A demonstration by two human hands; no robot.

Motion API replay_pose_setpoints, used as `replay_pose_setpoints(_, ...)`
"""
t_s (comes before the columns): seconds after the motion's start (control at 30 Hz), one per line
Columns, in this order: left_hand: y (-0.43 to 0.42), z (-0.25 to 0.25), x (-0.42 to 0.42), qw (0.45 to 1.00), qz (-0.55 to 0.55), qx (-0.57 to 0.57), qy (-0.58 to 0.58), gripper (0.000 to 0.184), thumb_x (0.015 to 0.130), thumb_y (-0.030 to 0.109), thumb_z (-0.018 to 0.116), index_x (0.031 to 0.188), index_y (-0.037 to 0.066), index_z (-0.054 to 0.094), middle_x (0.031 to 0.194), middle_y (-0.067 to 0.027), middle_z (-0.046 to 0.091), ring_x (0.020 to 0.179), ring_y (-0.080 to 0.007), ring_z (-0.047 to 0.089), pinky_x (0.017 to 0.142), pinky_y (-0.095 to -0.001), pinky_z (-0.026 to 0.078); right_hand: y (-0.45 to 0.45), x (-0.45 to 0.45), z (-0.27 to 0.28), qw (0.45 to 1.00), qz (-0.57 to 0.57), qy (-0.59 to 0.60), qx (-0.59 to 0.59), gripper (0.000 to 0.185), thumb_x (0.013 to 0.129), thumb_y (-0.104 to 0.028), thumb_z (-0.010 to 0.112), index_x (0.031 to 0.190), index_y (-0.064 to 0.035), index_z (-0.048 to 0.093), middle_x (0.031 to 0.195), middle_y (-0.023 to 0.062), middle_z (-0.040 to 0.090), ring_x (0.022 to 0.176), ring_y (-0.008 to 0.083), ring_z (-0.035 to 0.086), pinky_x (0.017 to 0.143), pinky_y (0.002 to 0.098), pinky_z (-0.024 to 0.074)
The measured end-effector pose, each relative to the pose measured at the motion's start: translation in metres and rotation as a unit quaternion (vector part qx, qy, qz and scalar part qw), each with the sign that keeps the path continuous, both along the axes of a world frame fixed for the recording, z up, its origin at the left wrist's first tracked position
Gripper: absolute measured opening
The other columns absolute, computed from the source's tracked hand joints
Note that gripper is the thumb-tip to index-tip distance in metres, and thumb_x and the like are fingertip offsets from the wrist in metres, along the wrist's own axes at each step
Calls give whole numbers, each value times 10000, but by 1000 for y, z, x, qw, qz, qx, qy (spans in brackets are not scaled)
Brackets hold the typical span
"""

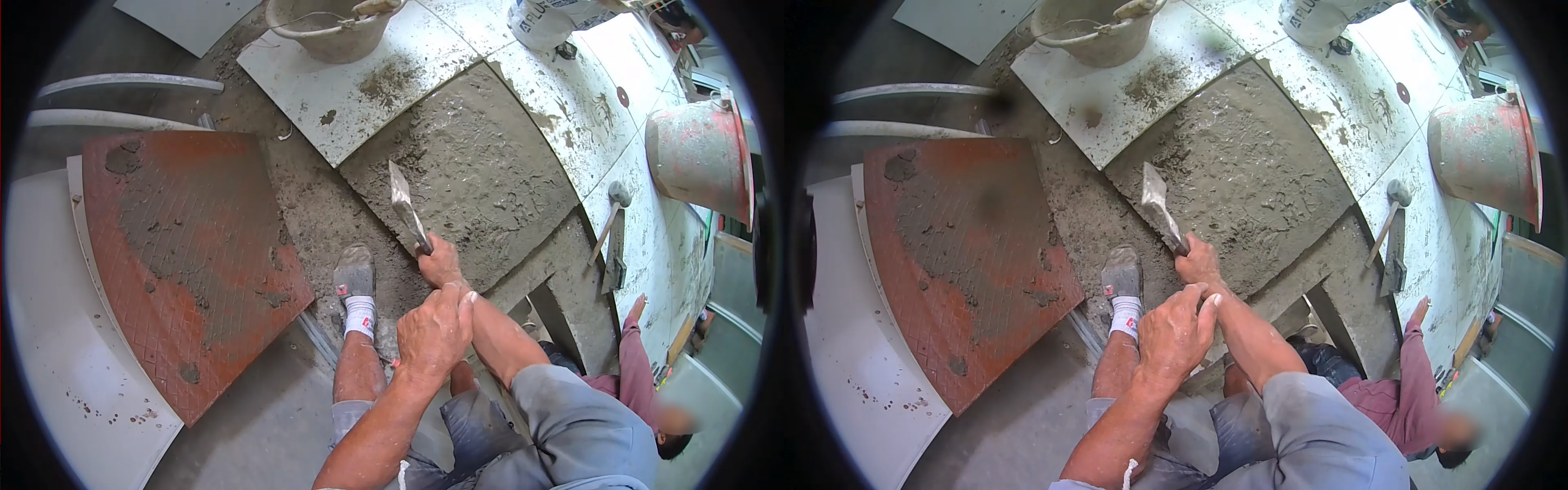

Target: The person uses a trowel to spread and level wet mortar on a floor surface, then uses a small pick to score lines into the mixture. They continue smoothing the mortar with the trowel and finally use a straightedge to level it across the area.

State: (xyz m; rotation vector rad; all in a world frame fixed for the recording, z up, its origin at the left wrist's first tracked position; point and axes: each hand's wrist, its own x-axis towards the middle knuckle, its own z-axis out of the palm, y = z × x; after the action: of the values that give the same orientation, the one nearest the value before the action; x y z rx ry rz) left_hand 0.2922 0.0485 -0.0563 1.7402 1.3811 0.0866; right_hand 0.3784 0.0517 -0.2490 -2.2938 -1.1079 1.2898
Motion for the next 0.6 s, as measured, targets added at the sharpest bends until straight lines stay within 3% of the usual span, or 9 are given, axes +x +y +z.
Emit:
replay_pose_setpoints(0.1, -3, -1, 5, 1000, -6, 19, -5, 260, 858, 266, 567, 981, 39, 603, 807, -169, 646, 713, -358, 631, 621, -440, 497, 16, 1, -33, 995, -27, -29, -93, 185, 745, -194, 573, 874, -66, 608, 835, 261, 613, 843, 449, 577, 748, 503, 457)
replay_pose_setpoints(0.23, -2, 1, 5, 999, -29, -11, 19, 249, 856, 253, 572, 991, 47, 610, 814, -166, 651, 719, -351, 633, 620, -427, 493, 0, -11, -5, 999, -18, -34, -5, 213, 761, -249, 586, 856, -59, 597, 809, 236, 618, 800, 422, 601, 707, 493, 459)
replay_pose_setpoints(0.33, 0, -2, 2, 1000, 0, 15, 1, 234, 856, 243, 571, 982, 52, 621, 817, -161, 655, 716, -342, 635, 623, -415, 493, -9, -12, -2, 999, 45, 4, 11, 299, 762, -278, 576, 956, -60, 638, 877, 237, 638, 845, 410, 612, 763, 478, 481)
replay_pose_setpoints(0.47, -5, -6, 4, 999, -9, 46, 2, 227, 853, 241, 574, 972, 56, 631, 817, -153, 657, 719, -335, 638, 638, -410, 492, 4, -13, -45, 994, -69, -6, -83, 310, 759, -277, 581, 909, -11, 629, 855, 254, 633, 848, 417, 609, 752, 469, 479)
replay_pose_setpoints(0.6, -5, -3, 5, 1000, 0, 12, 6, 238, 849, 254, 582, 979, 62, 635, 826, -145, 663, 742, -335, 640, 661, -413, 491, 11, -17, 14, 998, -25, 63, -16, 273, 751, -222, 552, 907, -17, 642, 889, 256, 632, 880, 430, 599, 801, 496, 465)
